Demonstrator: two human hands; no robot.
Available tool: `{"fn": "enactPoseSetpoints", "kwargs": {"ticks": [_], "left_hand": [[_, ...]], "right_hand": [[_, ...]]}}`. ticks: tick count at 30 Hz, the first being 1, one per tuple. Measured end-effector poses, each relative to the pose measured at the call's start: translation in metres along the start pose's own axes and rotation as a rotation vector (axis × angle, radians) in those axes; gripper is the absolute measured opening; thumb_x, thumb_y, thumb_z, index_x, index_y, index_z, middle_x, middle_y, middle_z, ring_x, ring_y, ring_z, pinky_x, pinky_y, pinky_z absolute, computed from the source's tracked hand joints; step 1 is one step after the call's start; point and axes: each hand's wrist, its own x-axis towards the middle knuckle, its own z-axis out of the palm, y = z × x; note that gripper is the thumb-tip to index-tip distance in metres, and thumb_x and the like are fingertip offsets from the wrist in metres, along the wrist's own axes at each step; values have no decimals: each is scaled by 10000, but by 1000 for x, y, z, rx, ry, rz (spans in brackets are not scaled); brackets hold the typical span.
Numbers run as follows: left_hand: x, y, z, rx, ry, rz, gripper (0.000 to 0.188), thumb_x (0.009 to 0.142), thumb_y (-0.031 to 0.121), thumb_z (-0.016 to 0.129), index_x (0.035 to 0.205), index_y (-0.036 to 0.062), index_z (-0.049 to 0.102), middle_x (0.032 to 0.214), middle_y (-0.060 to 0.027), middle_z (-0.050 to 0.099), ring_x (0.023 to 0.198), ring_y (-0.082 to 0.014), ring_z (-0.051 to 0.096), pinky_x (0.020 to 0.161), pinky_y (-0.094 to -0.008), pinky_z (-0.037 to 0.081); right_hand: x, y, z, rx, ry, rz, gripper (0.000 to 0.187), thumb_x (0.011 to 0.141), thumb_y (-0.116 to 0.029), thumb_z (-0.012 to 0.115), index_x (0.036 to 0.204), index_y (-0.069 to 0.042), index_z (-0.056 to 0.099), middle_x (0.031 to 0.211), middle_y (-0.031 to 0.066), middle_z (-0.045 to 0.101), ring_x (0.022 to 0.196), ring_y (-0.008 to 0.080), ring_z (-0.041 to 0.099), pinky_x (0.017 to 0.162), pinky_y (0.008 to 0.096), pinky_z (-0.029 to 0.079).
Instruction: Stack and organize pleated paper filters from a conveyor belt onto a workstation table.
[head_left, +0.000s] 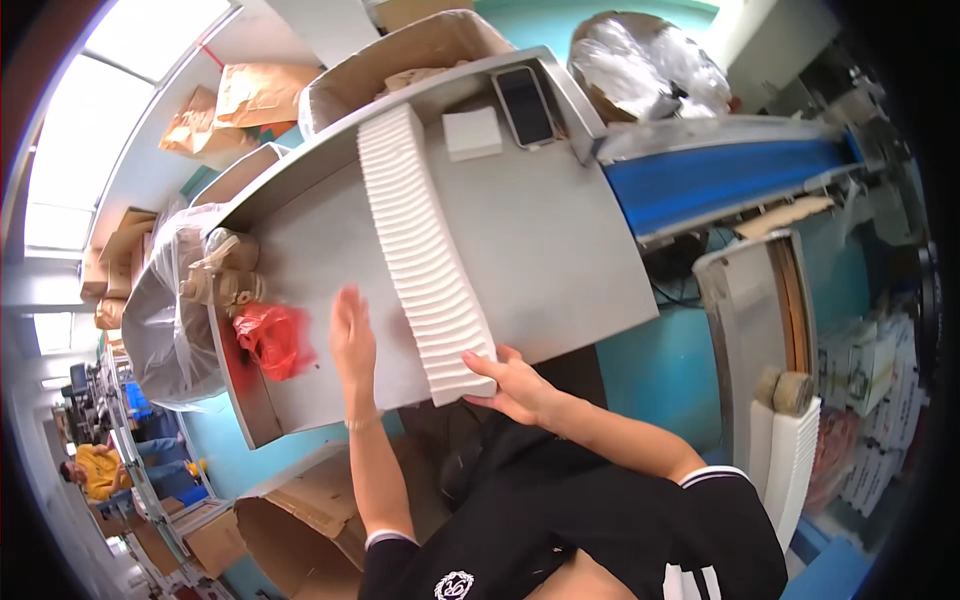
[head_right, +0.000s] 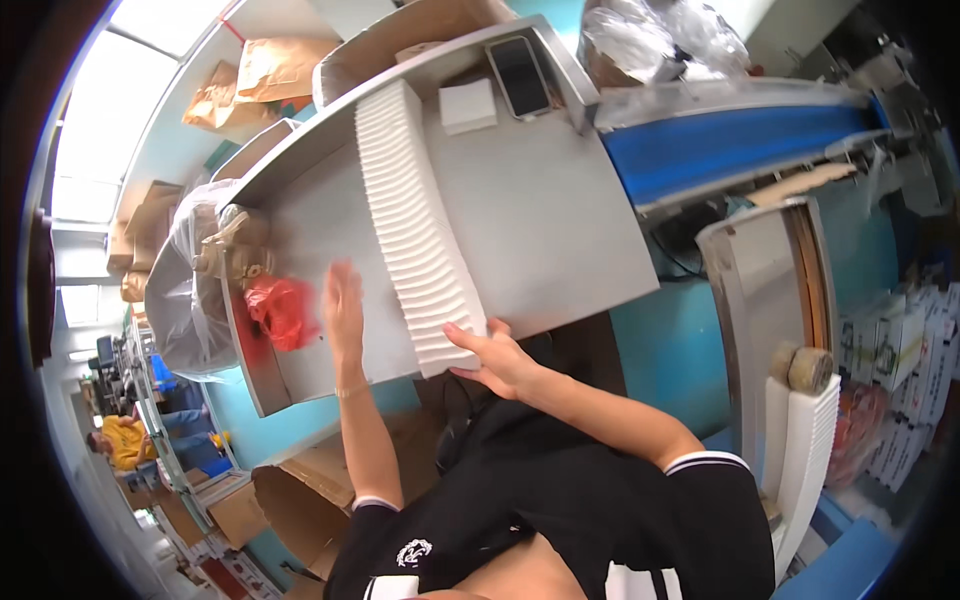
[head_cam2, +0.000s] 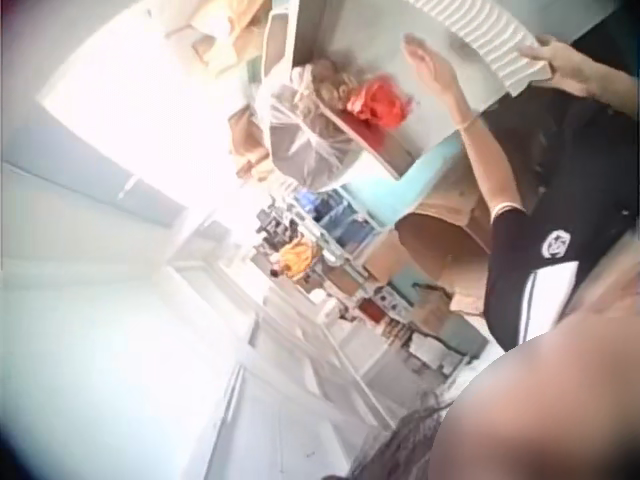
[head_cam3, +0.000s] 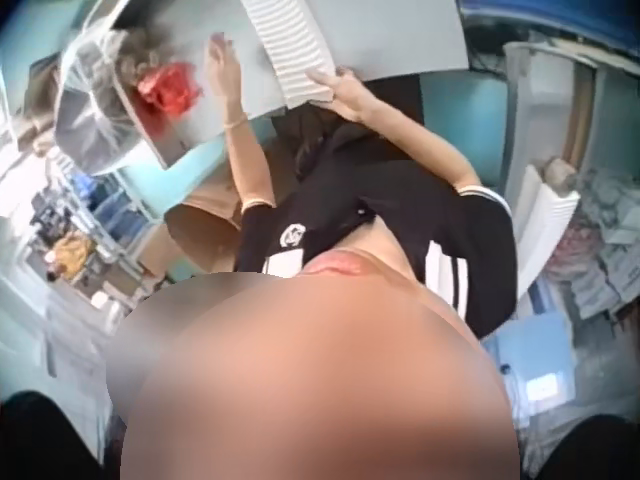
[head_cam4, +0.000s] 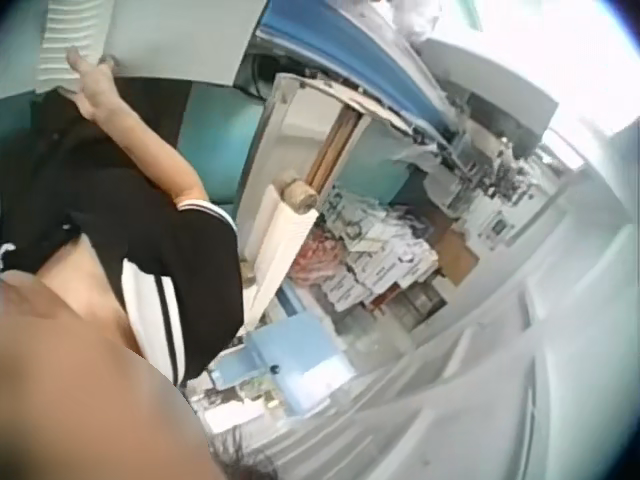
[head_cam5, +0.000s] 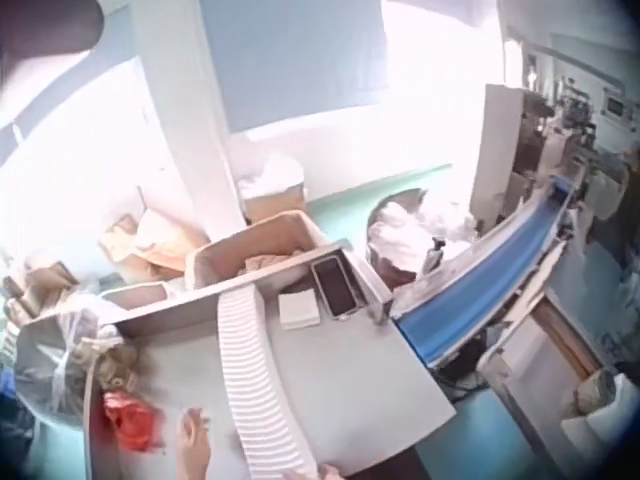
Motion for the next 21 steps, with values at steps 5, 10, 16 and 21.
{"fn": "enactPoseSetpoints", "kwargs": {"ticks": [5,10,16,21], "left_hand": [[168,53,79,458,14,750,347,936,275,615,1223,81,610,1265,-119,602,1218,-289,524,981,-411,400],[233,62,133,623,-100,640,561,879,497,628,1249,77,592,1336,-84,554,1281,-269,459,1006,-442,335],[244,66,141,769,-210,568,817,806,665,610,1338,53,514,1344,-91,522,1276,-273,444,1022,-430,299],[241,57,131,738,-47,681,819,761,710,621,1270,72,549,1287,-120,541,1229,-280,462,978,-464,320]], "right_hand": [[17,6,-1,-20,53,36,836,922,-308,681,1466,-17,116,1390,154,397,1248,268,480,1025,502,436],[13,-3,1,5,106,43,665,961,-320,619,1418,-15,244,1351,136,446,1243,247,490,1027,466,449],[24,-17,4,47,37,55,905,938,-274,658,1481,-18,-18,1428,180,329,1272,280,454,1035,501,438],[28,-14,10,51,23,81,761,968,-256,610,1483,-40,94,1408,152,390,1259,275,473,1031,500,435]]}}
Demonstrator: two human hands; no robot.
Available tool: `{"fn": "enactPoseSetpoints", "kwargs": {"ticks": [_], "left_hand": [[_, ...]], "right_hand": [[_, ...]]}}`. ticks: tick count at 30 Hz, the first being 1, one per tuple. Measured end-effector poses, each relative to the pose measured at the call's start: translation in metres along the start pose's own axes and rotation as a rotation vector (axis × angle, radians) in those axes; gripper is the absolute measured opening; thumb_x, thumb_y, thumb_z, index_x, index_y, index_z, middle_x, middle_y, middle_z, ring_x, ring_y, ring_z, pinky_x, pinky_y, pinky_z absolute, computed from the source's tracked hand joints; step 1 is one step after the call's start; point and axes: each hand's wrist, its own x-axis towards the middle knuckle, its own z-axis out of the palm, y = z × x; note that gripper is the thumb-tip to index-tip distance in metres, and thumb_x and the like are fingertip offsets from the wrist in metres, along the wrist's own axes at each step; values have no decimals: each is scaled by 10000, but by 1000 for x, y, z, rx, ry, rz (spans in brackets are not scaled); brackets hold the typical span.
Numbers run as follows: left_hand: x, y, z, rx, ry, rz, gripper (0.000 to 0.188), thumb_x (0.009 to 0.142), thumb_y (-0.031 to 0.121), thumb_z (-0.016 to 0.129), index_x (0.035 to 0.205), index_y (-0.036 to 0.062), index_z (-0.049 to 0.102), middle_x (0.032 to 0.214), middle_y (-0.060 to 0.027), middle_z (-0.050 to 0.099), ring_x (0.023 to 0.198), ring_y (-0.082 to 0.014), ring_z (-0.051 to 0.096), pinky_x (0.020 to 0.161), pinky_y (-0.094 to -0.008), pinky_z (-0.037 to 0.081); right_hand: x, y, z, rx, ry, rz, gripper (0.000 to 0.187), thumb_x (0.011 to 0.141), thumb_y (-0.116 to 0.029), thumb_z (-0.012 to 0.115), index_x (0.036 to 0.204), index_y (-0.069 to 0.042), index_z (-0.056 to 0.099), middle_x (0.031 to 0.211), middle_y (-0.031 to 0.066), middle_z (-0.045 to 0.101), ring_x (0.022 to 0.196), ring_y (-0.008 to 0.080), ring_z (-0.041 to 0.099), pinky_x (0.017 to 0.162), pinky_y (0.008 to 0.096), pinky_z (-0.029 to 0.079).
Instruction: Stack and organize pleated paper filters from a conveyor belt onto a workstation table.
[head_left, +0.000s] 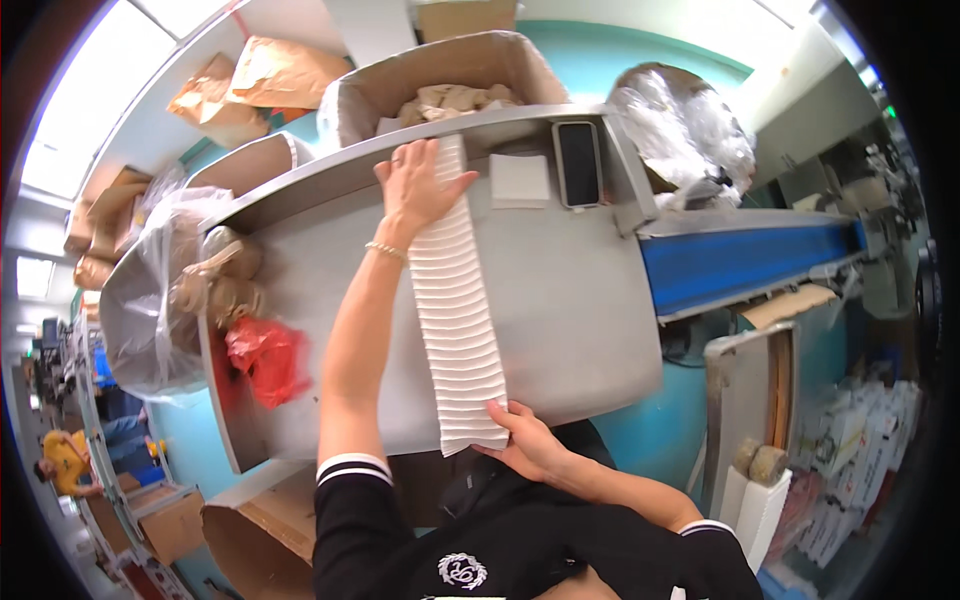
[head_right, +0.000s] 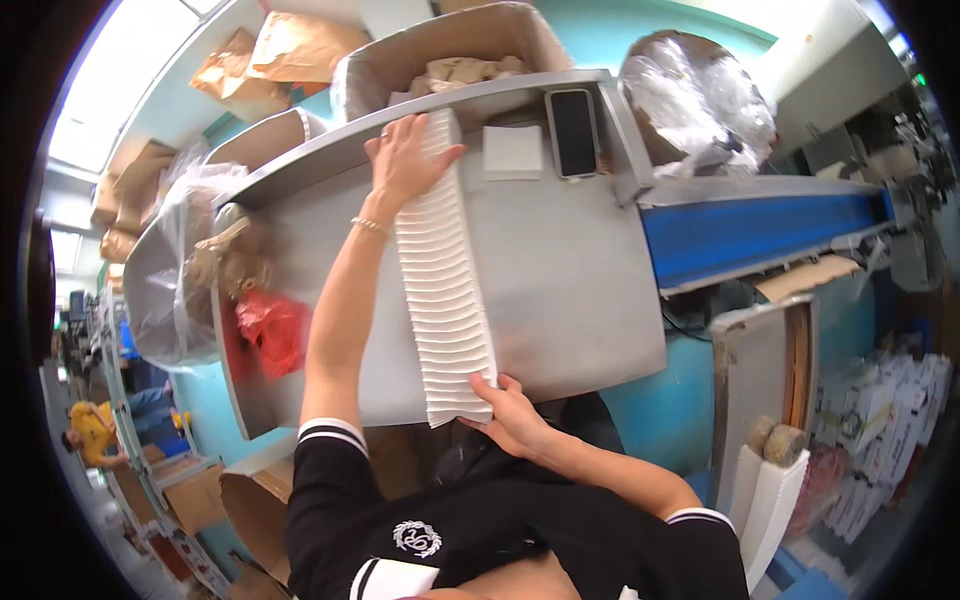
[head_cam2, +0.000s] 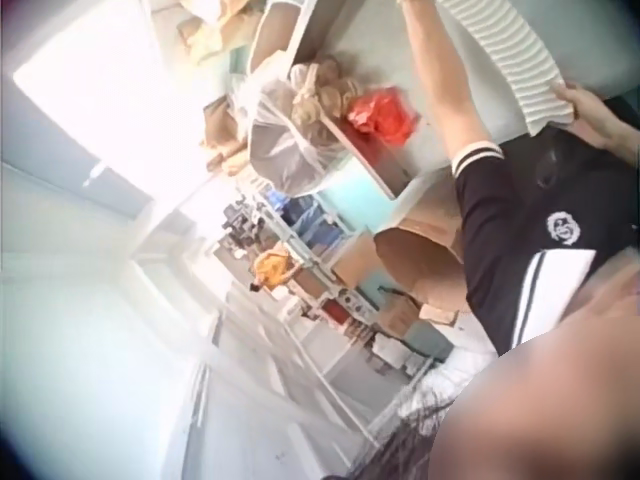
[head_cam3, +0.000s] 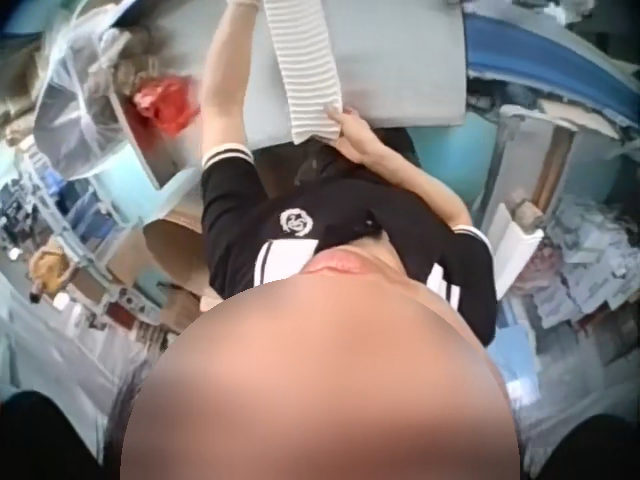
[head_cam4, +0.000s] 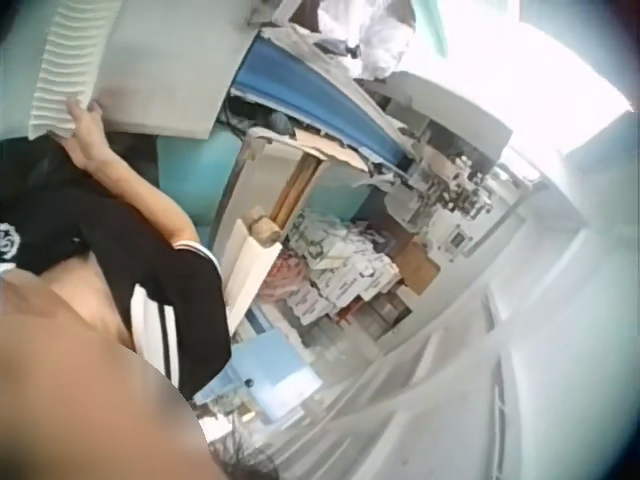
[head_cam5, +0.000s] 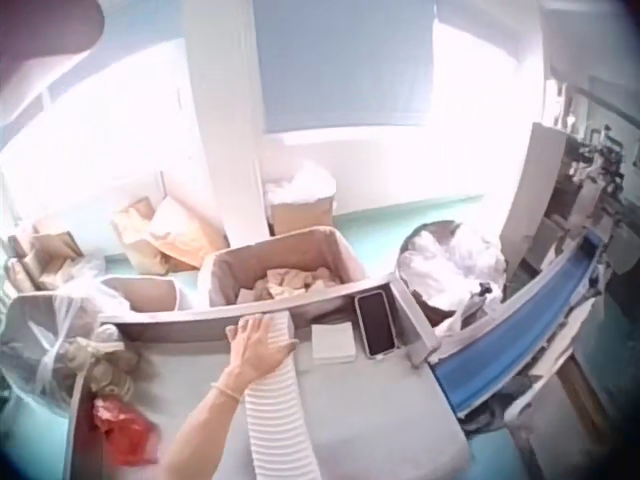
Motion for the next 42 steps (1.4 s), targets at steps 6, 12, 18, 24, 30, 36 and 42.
{"fn": "enactPoseSetpoints", "kwargs": {"ticks": [6,12,18,24,30,36,42], "left_hand": [[19,19,-7,124,-356,-158,1091,656,832,584,1313,-36,521,1367,-229,472,1326,-382,386,1107,-563,244],[-44,11,-25,-24,-207,-494,959,642,716,668,1243,-23,552,1359,-189,417,1376,-338,270,1136,-563,123],[-149,24,-69,15,-99,-1114,923,761,668,603,1286,-75,448,1304,-245,509,1325,-371,359,1132,-562,123],[-237,66,-113,136,-104,-1339,1023,754,811,498,1266,-73,449,1200,-283,586,1196,-401,528,1110,-584,150],[-291,58,-116,153,138,-1274,964,745,739,603,1267,-52,427,1106,-296,601,1093,-427,571,1024,-522,352],[-311,25,-85,319,135,-1034,899,877,656,523,1400,-63,393,1355,-300,486,1277,-439,457,1088,-504,346],[-292,42,-116,217,102,-1012,826,874,640,549,1356,-25,455,1324,-277,523,1206,-437,514,1026,-482,406]], "right_hand": [[-6,-12,-8,-81,-61,34,362,1021,-252,489,1336,-79,446,1310,103,544,1207,272,531,1034,481,425],[-40,-90,-51,-545,-9,159,495,972,-326,565,1389,-100,423,1371,89,516,1247,271,500,1051,503,394],[-67,-194,-102,-1107,157,-155,609,853,-358,730,1295,-21,483,1075,113,636,857,229,657,632,347,563],[-48,-231,-116,-1475,364,-399,759,817,-444,763,1323,4,417,1055,161,624,882,197,629,717,294,518],[-46,-214,-143,-1070,361,-751,576,924,-397,670,1270,23,481,1040,119,633,921,149,581,855,250,446],[-35,-188,-146,-836,342,-927,373,975,-285,614,1193,18,638,1119,54,669,995,107,590,892,260,457],[-39,-197,-147,-326,102,-515,418,936,-300,622,1244,-20,589,1124,47,666,1046,174,622,911,349,486]]}}
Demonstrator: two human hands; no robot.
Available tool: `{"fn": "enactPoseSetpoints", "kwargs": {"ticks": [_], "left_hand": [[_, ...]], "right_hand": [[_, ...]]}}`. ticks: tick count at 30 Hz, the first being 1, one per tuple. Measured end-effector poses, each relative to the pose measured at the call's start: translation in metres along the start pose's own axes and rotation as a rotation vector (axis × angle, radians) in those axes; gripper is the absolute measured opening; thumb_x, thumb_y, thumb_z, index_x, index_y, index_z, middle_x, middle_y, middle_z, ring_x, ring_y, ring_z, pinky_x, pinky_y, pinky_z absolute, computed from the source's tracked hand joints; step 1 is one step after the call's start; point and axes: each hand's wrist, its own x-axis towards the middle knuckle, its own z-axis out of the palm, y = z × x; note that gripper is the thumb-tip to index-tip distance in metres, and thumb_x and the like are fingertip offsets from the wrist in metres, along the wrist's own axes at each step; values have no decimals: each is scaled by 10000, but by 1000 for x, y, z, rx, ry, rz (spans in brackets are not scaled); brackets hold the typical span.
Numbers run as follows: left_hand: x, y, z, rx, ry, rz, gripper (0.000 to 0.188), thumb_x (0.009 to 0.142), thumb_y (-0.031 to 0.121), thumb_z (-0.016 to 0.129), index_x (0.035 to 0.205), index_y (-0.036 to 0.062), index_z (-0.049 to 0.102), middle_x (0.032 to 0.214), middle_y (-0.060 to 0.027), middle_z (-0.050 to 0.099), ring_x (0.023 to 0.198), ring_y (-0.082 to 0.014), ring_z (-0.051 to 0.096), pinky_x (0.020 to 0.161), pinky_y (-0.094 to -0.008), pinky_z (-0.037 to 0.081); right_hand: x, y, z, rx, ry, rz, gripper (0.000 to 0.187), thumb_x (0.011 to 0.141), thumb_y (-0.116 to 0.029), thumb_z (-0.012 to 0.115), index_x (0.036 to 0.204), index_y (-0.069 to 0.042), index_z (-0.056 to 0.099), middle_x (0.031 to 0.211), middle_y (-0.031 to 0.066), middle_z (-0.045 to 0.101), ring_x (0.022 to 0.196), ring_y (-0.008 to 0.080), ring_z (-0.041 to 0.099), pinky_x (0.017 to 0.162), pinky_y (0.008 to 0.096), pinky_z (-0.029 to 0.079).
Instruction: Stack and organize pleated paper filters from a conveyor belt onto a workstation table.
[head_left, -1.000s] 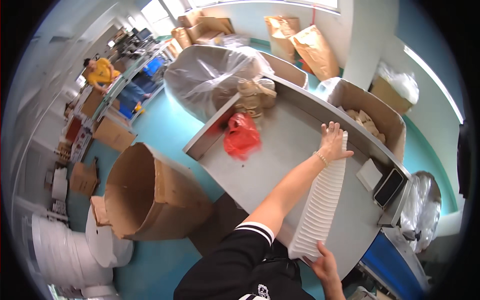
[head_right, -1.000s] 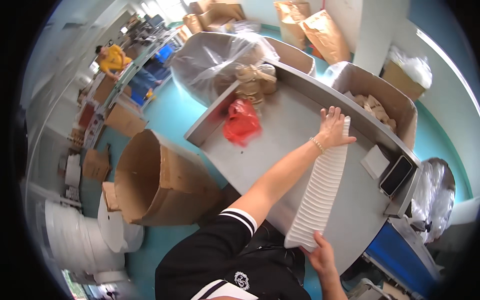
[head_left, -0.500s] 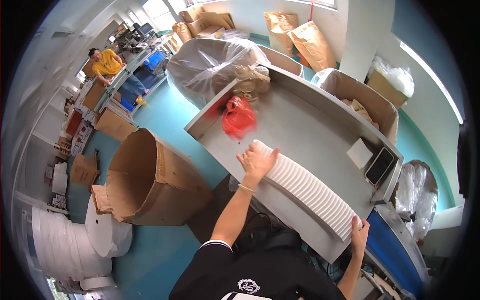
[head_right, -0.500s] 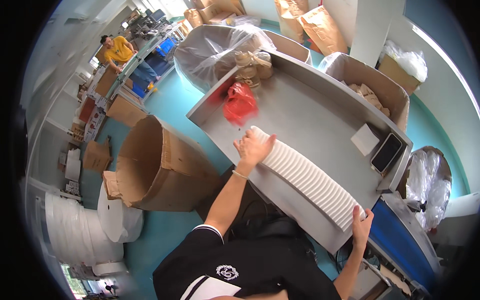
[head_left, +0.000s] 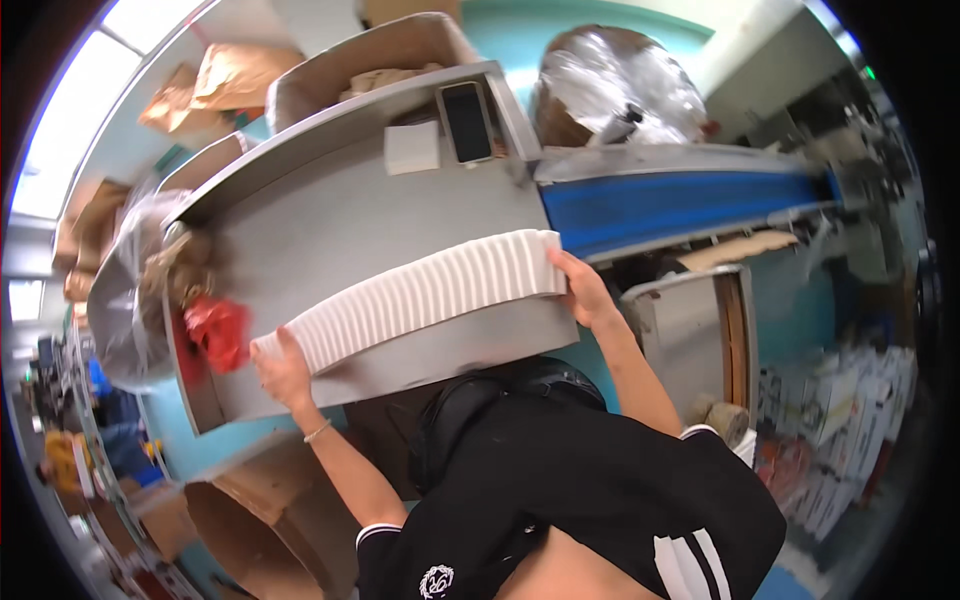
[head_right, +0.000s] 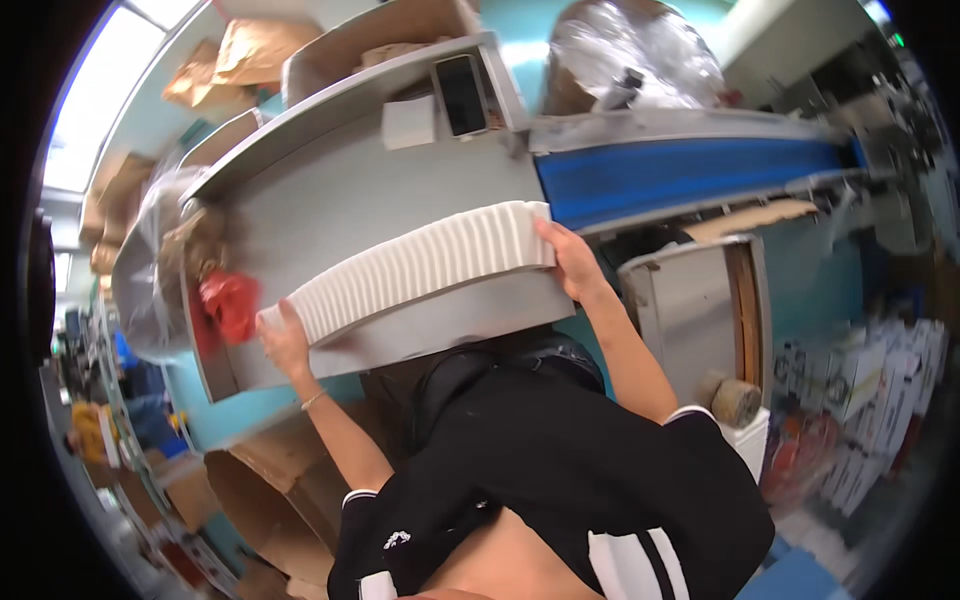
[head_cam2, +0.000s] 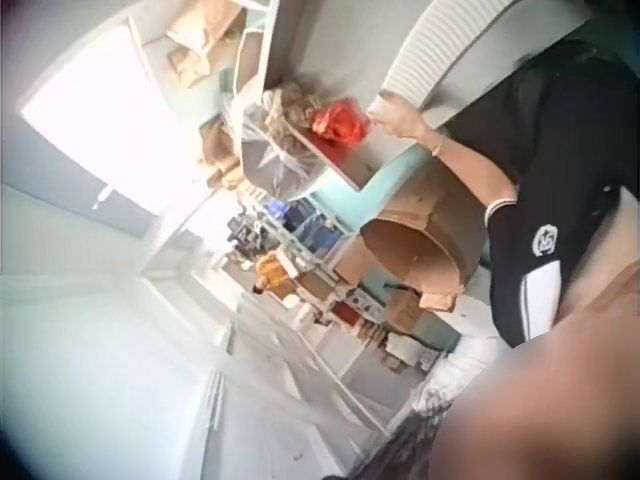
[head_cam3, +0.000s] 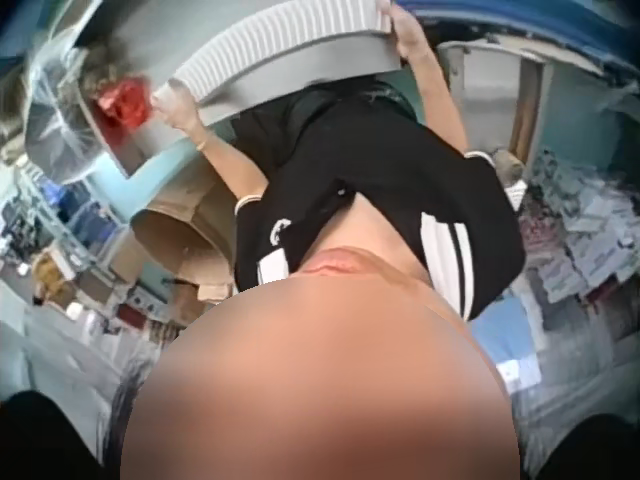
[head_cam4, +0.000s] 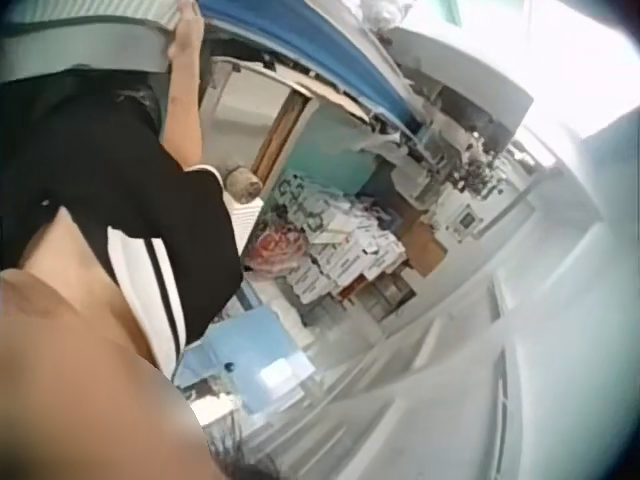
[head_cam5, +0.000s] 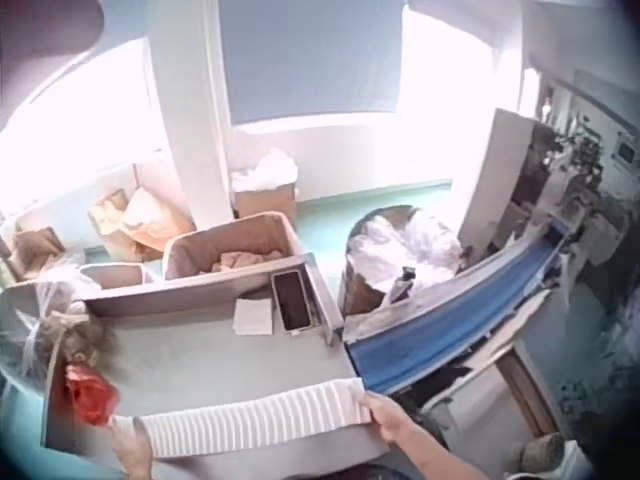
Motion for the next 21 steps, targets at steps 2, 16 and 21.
{"fn": "enactPoseSetpoints", "kwargs": {"ticks": [2,16,21], "left_hand": [[-2,8,-2,-64,-60,-72,836,885,644,529,1366,-34,440,1334,-289,513,1243,-441,486,1057,-464,379],[-18,10,1,-130,-17,21,794,908,597,544,1428,18,390,1410,-257,454,1288,-431,437,1079,-471,346],[-17,4,3,-175,-5,58,748,914,598,530,1426,64,418,1370,-255,494,1271,-427,453,1071,-480,355]], "right_hand": [[-11,-9,-14,-139,22,79,367,930,-242,616,1211,-7,599,1098,61,663,1018,181,633,904,360,498],[-8,5,11,-152,195,-131,379,968,-340,593,1196,-38,609,1038,18,646,894,94,562,773,239,453],[-14,-11,-27,-245,-68,58,402,953,-291,621,1277,-60,561,1112,23,634,966,125,598,748,268,503]]}}
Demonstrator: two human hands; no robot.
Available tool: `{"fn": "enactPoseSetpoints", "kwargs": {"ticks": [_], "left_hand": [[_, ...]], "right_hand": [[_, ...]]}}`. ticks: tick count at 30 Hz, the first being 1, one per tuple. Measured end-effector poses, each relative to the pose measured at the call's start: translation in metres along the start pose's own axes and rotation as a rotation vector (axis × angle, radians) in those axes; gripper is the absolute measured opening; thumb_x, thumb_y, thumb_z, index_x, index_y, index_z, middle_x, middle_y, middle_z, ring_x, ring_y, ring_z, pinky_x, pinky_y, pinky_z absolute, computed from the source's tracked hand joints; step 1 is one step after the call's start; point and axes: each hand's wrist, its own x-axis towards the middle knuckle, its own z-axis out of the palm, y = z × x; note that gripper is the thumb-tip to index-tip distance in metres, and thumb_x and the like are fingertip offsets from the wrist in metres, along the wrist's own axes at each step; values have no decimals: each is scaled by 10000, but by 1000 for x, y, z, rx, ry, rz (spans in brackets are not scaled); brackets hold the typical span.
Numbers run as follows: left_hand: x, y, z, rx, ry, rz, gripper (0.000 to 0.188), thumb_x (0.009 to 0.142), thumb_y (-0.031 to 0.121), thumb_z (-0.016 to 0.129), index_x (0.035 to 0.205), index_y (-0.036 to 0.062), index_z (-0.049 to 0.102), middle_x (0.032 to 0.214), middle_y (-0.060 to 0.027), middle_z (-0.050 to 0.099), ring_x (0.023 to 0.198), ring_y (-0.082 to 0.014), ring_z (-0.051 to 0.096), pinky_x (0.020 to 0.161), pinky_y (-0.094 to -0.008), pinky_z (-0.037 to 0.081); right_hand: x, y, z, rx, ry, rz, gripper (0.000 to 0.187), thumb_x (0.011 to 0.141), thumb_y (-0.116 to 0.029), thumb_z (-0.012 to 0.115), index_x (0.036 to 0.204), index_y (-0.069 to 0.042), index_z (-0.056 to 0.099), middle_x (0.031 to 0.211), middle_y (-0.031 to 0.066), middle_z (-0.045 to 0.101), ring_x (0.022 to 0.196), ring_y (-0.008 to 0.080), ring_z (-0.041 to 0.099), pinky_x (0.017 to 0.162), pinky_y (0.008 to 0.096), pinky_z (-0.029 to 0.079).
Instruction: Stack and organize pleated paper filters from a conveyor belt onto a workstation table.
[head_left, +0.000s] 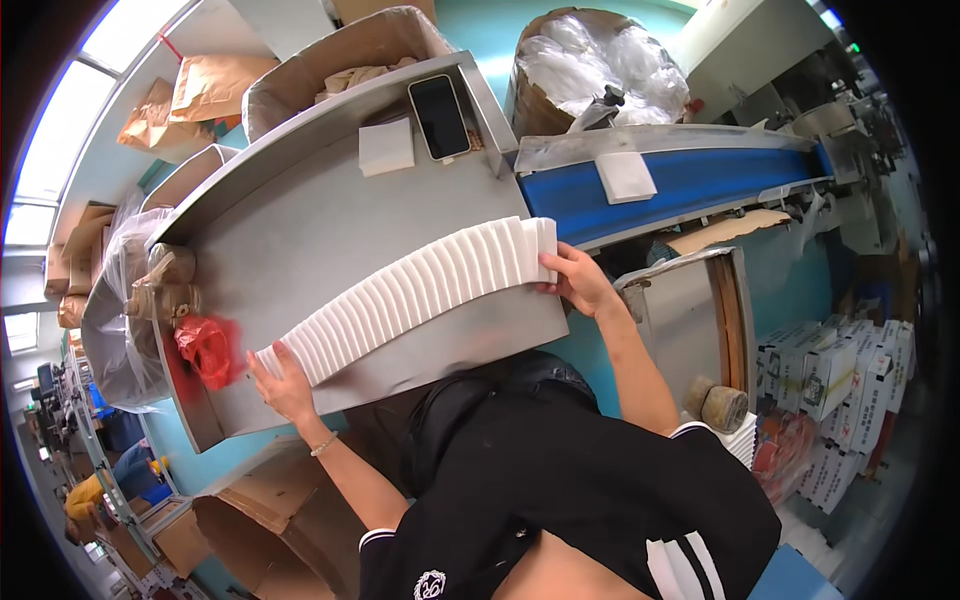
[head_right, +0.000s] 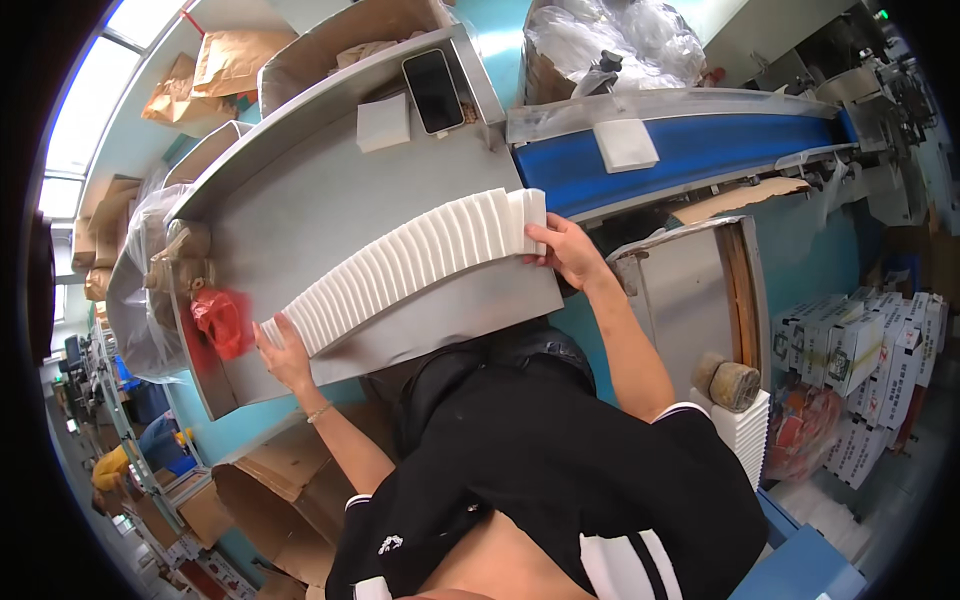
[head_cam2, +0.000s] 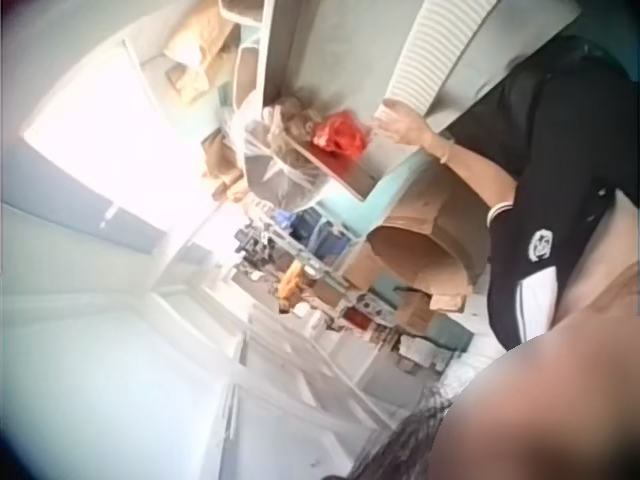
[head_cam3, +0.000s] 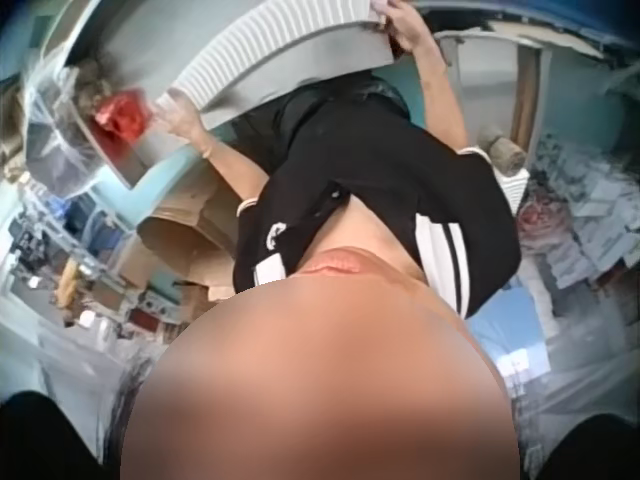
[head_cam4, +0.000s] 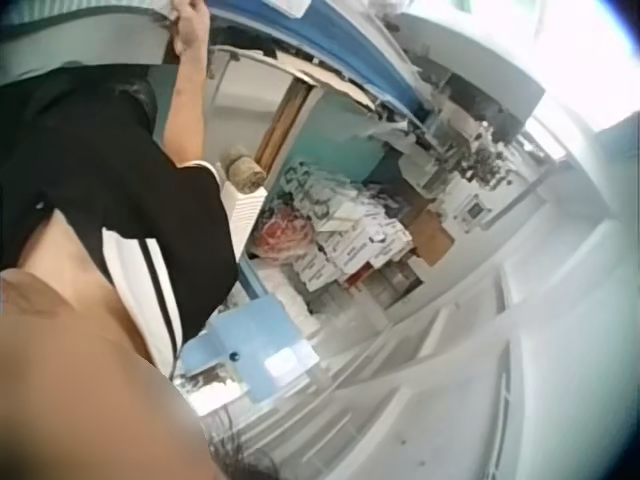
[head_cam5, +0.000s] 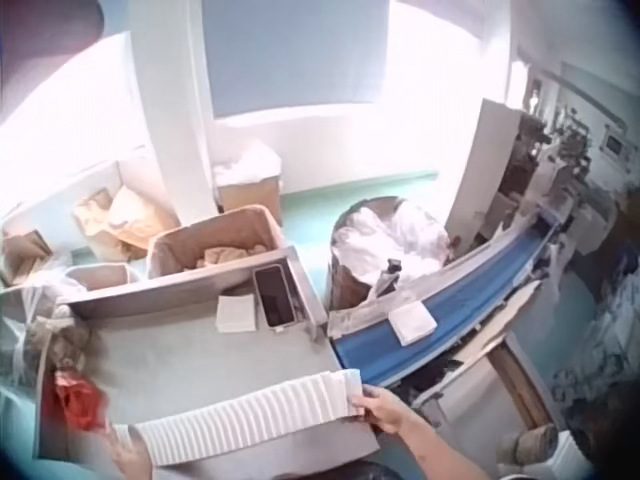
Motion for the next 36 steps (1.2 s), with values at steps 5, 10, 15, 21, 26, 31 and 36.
{"fn": "enactPoseSetpoints", "kwargs": {"ticks": [5,10,15,21,26,31,36], "left_hand": [[-4,14,-4,97,-21,-57,744,895,640,519,1428,127,435,1345,-224,529,1250,-412,478,1047,-505,349],[-4,11,-3,200,-16,-121,744,878,668,515,1431,175,441,1330,-190,554,1228,-398,502,1038,-521,325],[-4,11,2,57,-8,-45,762,890,645,522,1426,110,439,1303,-232,545,1198,-427,510,1024,-507,378],[-5,9,5,88,24,-14,772,900,622,531,1424,65,427,1331,-245,516,1234,-421,484,1038,-493,386],[-7,15,3,46,-12,-36,773,903,619,531,1434,69,414,1362,-244,497,1266,-416,462,1053,-482,376],[-8,23,4,10,-53,-15,775,909,616,522,1442,66,402,1376,-243,488,1275,-413,456,1064,-474,368],[-10,23,2,29,-51,-53,785,913,615,517,1435,40,404,1414,-247,454,1304,-410,434,1087,-453,345]], "right_hand": [[6,-3,11,-83,70,-67,364,926,-315,658,1166,-42,643,992,14,670,762,91,596,643,229,462],[6,1,5,230,-12,1,361,948,-240,620,1248,-42,581,1088,33,658,971,131,616,784,300,499],[18,-6,2,258,250,-134,377,964,-345,607,1177,-35,600,1044,51,660,895,125,627,766,252,487],[16,-7,48,48,234,-161,412,955,-380,611,1177,-32,619,998,20,657,876,79,574,754,245,451],[16,11,9,180,212,-158,339,935,-171,622,1237,-30,560,1122,77,647,977,197,642,839,371,556],[32,6,32,-283,332,-340,507,937,-483,609,1133,-15,617,900,21,624,801,95,557,718,287,471],[23,1,34,79,175,-75,277,977,-249,579,1153,-37,606,1052,22,661,899,140,624,740,256,479]]}}
